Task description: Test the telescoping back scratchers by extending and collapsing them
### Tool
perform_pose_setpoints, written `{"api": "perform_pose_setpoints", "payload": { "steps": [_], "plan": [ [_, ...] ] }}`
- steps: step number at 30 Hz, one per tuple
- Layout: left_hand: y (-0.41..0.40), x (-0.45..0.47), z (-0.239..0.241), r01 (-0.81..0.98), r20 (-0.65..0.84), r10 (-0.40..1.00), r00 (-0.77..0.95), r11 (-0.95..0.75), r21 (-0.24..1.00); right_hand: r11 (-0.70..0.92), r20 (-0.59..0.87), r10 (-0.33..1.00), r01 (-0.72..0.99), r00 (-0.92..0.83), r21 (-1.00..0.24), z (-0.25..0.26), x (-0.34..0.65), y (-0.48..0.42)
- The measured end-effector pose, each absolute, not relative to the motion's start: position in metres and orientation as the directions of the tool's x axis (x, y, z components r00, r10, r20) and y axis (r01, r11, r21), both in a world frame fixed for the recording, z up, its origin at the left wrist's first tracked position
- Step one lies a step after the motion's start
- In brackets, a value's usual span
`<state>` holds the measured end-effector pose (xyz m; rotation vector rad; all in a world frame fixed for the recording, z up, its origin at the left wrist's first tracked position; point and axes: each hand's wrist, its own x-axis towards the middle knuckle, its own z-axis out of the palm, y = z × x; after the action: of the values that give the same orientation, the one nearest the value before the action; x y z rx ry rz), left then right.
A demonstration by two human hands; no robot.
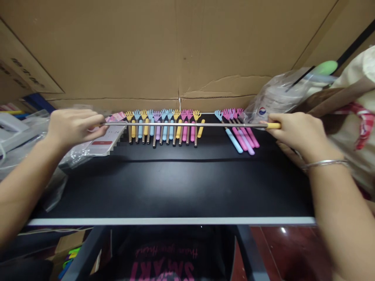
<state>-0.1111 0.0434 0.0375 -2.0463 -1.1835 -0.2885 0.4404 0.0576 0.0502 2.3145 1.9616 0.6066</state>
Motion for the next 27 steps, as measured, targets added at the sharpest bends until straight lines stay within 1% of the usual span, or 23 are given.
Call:
{"api": "perform_pose_setpoints", "payload": {
  "steps": [3,5,9,12,14,20,23,27],
  "plan": [
    [0.045,-0.112,0.034,0.834,0.529,0.662,0.531,-0.301,-0.462,-0.207,0.374,0.923,0.931,0.084,0.302,0.046,0.437,0.055],
    [0.046,-0.112,0.032,0.827,0.532,0.648,0.545,-0.312,-0.467,-0.203,0.429,0.902,0.926,0.05,0.319,0.043,0.436,0.054],
    [0.048,-0.113,0.029,0.782,0.502,0.616,0.607,-0.352,-0.514,-0.169,0.481,0.876,0.924,-0.018,0.343,0.035,0.438,0.057],
    [0.049,-0.114,0.028,0.781,0.489,0.628,0.605,-0.35,-0.517,-0.161,0.509,0.859,0.922,-0.045,0.353,0.032,0.435,0.057],
    [0.05,-0.116,0.027,0.788,0.49,0.638,0.595,-0.342,-0.512,-0.165,0.496,0.868,0.923,-0.032,0.349,0.032,0.431,0.056],
    [0.049,-0.117,0.025,0.821,0.486,0.677,0.552,-0.343,-0.456,-0.183,0.367,0.928,0.927,0.054,0.327,0.037,0.421,0.054],
    [0.047,-0.115,0.026,0.834,0.44,0.726,0.529,-0.348,-0.428,-0.147,0.314,0.949,0.931,0.038,0.334,0.038,0.422,0.054],
    [0.046,-0.113,0.025,0.836,0.393,0.761,0.517,-0.35,-0.423,-0.098,0.276,0.961,0.932,-0.002,0.348,0.039,0.425,0.055]
  ]
}}
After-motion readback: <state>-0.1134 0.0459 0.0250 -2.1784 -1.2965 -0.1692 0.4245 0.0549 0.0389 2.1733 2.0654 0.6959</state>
